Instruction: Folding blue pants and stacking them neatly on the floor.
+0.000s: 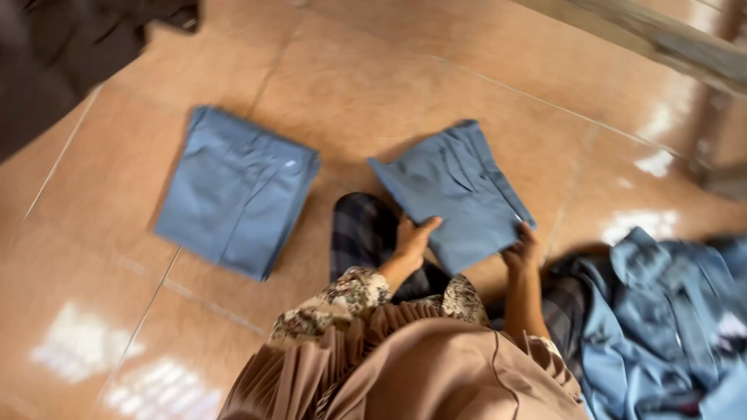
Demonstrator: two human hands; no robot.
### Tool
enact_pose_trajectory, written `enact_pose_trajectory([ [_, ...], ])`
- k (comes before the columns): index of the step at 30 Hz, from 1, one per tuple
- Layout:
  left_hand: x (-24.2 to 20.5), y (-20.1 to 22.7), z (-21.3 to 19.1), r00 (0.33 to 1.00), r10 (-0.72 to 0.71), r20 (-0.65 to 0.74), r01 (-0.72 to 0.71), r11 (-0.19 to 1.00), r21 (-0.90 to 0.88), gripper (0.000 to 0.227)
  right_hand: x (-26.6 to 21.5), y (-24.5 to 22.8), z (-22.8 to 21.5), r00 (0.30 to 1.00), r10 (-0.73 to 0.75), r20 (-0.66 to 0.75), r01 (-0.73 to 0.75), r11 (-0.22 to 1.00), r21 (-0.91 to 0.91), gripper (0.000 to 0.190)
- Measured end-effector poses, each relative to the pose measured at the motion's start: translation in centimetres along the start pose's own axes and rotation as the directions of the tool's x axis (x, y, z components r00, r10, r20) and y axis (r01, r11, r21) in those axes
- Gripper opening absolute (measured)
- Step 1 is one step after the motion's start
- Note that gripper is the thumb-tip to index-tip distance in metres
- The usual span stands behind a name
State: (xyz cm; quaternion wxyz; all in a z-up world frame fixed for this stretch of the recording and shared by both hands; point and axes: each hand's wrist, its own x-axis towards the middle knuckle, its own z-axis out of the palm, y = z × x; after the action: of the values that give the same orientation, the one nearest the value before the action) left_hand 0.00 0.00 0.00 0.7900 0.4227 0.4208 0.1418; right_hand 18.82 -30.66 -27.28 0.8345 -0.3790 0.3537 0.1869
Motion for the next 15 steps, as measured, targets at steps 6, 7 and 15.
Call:
enact_pose_trajectory([
  [6,2.4,1.5,0.0,1.000,-0.006,0.025,0.007,0.999,-0.043,0.074,-0.8,-5.6,6.1,0.997,-0.013,0.073,0.021,0.994,-0.105,0.020],
  [7,3.1,2.9,-0.1,1.000,0.007,0.008,-0.006,0.998,-0.061,0.074,-2.2,-6.2,9.6,0.996,-0.004,0.092,0.016,0.992,-0.124,0.020],
  [15,4.0,20.8,-9.1,0.955,0.297,0.007,-0.262,0.853,-0.451,0.041,-21.3,-2.6,44.1,0.821,-0.088,0.564,0.295,0.912,-0.286,0.024],
])
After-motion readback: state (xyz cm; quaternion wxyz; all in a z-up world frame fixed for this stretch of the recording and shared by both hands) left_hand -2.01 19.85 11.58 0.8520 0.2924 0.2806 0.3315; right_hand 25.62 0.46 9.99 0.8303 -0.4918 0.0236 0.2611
